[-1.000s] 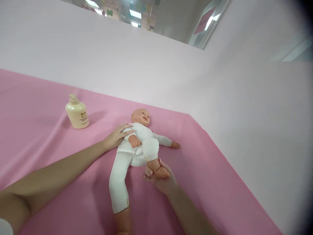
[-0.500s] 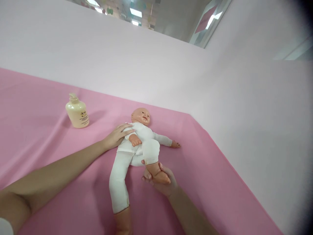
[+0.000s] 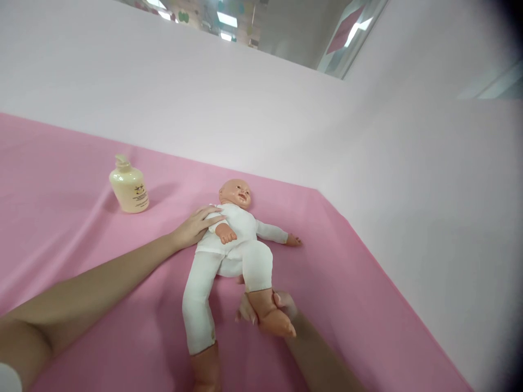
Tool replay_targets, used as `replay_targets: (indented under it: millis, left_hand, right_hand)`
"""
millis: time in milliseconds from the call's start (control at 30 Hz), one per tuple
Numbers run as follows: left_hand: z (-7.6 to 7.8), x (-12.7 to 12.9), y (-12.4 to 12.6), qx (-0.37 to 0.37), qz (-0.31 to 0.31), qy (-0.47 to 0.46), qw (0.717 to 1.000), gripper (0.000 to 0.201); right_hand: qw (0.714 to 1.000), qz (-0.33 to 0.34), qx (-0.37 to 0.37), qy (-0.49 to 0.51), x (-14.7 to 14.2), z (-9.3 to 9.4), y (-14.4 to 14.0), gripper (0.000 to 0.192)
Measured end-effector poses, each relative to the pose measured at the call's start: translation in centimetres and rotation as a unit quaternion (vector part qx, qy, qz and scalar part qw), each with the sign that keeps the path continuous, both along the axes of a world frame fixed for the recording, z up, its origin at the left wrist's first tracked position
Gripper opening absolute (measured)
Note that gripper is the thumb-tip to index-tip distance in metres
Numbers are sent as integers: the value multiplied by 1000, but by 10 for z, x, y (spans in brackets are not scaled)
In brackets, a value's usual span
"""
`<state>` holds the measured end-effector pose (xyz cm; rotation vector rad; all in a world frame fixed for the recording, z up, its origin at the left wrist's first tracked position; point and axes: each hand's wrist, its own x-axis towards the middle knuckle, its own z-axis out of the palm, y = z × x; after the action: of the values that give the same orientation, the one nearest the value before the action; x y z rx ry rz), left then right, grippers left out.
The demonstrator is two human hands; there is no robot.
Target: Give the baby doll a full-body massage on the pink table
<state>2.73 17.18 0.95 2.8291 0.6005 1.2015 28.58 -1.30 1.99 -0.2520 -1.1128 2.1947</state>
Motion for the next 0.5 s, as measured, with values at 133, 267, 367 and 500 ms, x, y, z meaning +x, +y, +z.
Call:
replay_targets:
  millis: [133, 267, 367, 500]
  left_hand:
    - [1, 0, -1, 0, -2, 4, 1000, 57]
    - [1, 1, -1, 9, -2, -4, 1000, 56]
    - [2, 1, -2, 13, -2, -5, 1000, 56]
    - [4, 1, -2, 15, -5, 2, 1000, 56]
  right_hand:
    - [1000, 15, -1, 19, -1, -2, -1, 63]
    - [998, -60, -31, -4, -3, 3, -2, 59]
    - [986, -145, -72, -32, -3, 5, -1, 53]
    - [980, -162, -109, -32, -2, 7, -1, 48]
